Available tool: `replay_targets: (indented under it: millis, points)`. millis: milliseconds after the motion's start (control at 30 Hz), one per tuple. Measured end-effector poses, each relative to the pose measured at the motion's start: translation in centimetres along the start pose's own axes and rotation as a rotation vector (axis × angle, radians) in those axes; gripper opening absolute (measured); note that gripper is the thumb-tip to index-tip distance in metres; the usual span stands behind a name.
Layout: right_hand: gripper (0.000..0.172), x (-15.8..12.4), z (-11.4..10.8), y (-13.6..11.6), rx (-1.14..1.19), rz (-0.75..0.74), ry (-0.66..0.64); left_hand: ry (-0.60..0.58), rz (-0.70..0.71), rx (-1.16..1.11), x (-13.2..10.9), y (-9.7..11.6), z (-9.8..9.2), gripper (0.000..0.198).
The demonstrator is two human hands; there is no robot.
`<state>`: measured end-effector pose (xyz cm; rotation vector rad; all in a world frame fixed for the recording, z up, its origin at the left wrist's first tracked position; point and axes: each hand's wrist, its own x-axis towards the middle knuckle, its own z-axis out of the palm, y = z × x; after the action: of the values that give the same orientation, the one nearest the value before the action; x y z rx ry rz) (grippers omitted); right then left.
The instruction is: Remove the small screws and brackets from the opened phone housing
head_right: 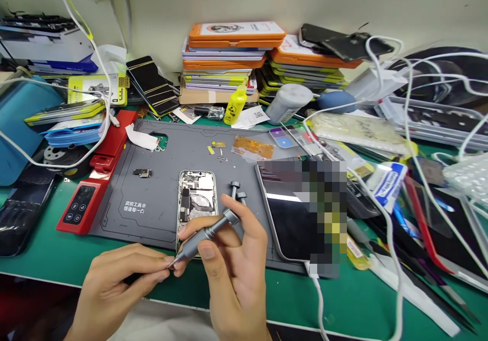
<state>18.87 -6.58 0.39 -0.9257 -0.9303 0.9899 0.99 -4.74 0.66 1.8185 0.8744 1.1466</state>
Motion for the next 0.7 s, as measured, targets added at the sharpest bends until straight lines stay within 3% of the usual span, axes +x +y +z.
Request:
replay_targets:
  millis: [200, 700]
  points:
    - [0.037, -0.31, 0.29, -0.14, 0.008, 0.058, 0.05, 0.003, 0.009, -0.014, 0.05, 0.2, 0.01, 0.006]
    - [0.038, 0.27, -0.03, -0.17, 0.078, 0.025, -0.061, 0.015, -0.004, -0.012, -0.01, 0.27, -0.01, 0.009]
